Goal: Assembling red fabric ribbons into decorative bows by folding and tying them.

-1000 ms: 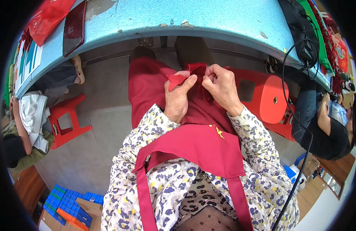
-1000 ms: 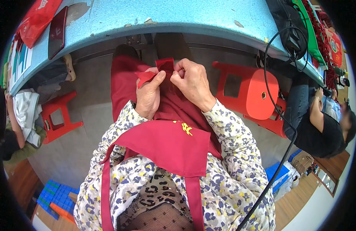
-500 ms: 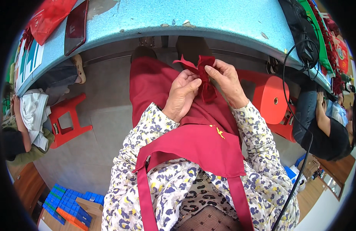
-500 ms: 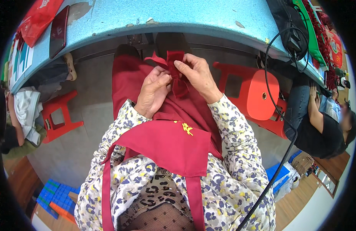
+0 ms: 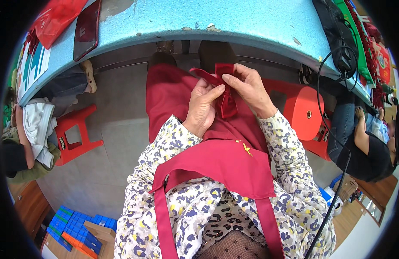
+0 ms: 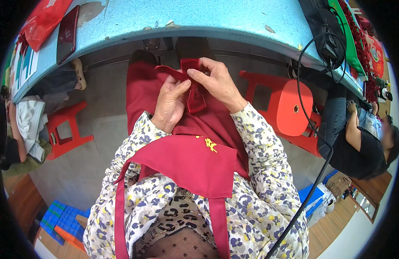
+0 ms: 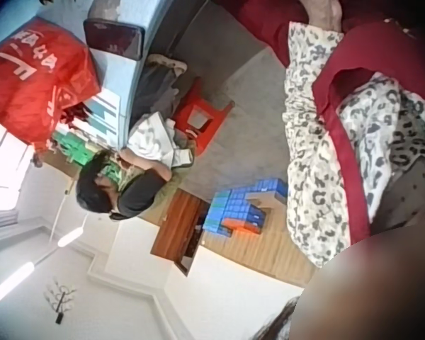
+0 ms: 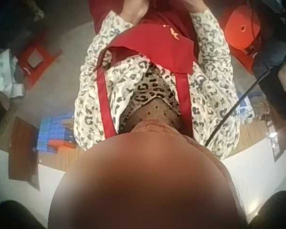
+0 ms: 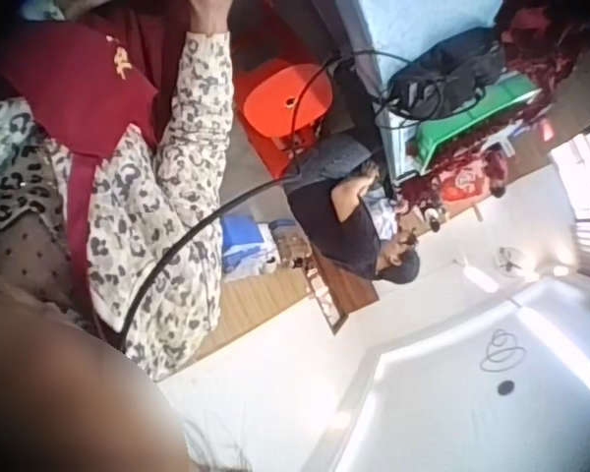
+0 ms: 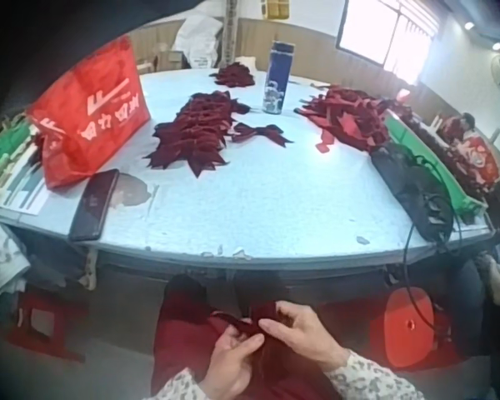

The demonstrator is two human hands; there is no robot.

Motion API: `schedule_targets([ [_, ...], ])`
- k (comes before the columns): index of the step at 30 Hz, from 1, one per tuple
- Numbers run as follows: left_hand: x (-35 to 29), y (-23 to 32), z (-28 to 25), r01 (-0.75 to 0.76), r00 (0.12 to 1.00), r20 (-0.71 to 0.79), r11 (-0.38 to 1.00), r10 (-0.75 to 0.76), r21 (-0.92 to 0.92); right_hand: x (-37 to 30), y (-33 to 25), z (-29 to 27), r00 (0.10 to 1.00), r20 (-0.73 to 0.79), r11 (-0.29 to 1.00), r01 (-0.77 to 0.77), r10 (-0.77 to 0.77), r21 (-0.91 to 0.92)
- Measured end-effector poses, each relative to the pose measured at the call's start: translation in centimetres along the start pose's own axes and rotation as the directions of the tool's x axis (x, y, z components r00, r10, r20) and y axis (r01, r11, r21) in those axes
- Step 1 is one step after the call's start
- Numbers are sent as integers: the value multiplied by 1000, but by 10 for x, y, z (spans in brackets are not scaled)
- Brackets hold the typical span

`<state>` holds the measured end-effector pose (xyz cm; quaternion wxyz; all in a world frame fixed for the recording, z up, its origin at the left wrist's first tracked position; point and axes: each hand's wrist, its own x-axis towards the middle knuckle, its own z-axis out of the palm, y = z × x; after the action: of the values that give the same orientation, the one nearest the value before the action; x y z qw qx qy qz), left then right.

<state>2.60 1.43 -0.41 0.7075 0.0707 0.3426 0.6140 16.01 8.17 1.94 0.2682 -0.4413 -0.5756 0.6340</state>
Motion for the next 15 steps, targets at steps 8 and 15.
schedule_targets([
  [8,0,14,-12,61,996,-64,998,-61,-3,14,1,16,996,-84,991,30,-18,133],
  [15,-4,10,-15,-29,992,-126,997,20,-74,-21,-9,17,992,-95,995,-92,87,-45],
])
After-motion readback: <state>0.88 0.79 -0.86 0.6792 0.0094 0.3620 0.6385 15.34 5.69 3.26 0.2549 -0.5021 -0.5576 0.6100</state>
